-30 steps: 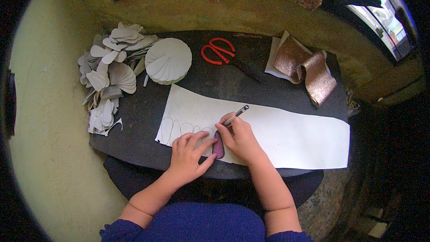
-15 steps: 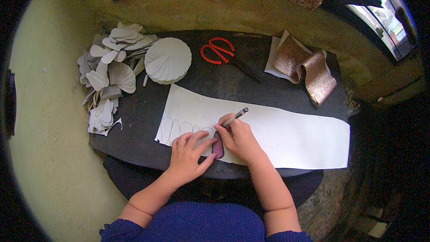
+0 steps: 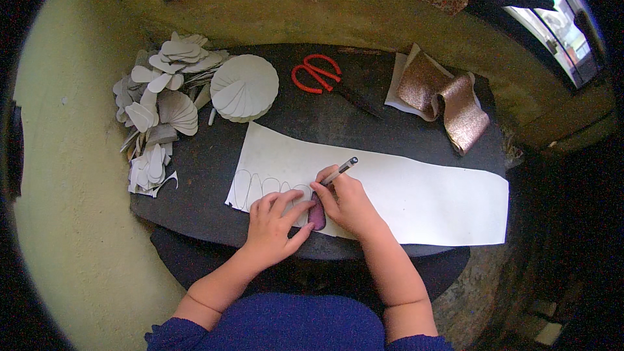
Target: The person uses a pen to trace the outline of a purple template onto a white sheet of paper. They repeatedly reposition the template to create a series of identical shapes on the paper.
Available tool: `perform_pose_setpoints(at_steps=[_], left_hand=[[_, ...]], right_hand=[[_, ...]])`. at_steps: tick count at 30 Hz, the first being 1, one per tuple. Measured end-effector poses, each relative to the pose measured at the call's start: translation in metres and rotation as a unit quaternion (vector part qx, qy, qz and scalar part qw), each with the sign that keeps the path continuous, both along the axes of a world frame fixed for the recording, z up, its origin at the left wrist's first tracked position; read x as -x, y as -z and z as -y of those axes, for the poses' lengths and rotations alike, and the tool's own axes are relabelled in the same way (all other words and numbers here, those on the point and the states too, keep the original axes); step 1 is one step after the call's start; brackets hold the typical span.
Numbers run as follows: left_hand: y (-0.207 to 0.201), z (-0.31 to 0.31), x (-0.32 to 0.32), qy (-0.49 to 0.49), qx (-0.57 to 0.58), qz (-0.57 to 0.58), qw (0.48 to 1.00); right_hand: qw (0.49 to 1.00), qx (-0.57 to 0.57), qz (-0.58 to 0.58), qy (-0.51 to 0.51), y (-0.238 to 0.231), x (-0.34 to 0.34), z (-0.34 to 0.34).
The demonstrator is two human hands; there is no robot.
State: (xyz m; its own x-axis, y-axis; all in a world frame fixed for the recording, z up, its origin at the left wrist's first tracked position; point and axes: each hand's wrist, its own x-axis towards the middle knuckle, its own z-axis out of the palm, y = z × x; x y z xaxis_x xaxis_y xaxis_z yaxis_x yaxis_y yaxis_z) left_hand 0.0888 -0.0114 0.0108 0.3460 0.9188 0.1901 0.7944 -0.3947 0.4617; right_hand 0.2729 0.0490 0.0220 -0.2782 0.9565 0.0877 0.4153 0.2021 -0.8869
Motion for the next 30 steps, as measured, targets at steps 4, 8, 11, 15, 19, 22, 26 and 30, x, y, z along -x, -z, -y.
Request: perform_pose_setpoints(at_steps=[4,8,11,15,19,22,26,30], left_hand=[[-0.0001,0.0001,0.0002,0.001,0.002,-0.001,1.000],[0.0001,0.0000,0.0000,0.002,-0.004,-0.002,1.000],[0.0008,0.0000,0.0000,0.001,-0.004,-0.002,1.000],[-0.0004,-0.0003,0.0003,0.001,-0.002,-0.002,1.000],[0.0000,-0.0003,0.0000,0.000,-0.004,-0.002,1.000],[-0.0010,-0.0004,0.0000,0.001,0.002,-0.002,1.000],[0.0000,-0.0005,-0.0004,-0.001,-0.001,0.000,1.000],[0.0007,0.0001,-0.0006,-0.005,-0.004,-0.007,1.000]], right_hand=[[1.000,-0.014,0.005,0.001,0.0023,-0.0001,-0.0001],[0.998,-0.066,-0.015,0.007,0.0069,0.0007,-0.0017],[0.998,-0.049,-0.024,0.019,0.0008,0.0039,-0.0026],[0.999,-0.040,-0.012,0.021,-0.0003,0.0040,-0.0033],[0.999,-0.041,0.005,0.010,0.0042,0.0020,-0.0042],[0.998,-0.059,0.008,0.004,0.0052,0.0018,-0.0043],[0.999,-0.048,0.015,0.008,0.0019,0.0024,-0.0034],[0.998,-0.066,0.021,0.005,0.0031,-0.0001,-0.0013]])
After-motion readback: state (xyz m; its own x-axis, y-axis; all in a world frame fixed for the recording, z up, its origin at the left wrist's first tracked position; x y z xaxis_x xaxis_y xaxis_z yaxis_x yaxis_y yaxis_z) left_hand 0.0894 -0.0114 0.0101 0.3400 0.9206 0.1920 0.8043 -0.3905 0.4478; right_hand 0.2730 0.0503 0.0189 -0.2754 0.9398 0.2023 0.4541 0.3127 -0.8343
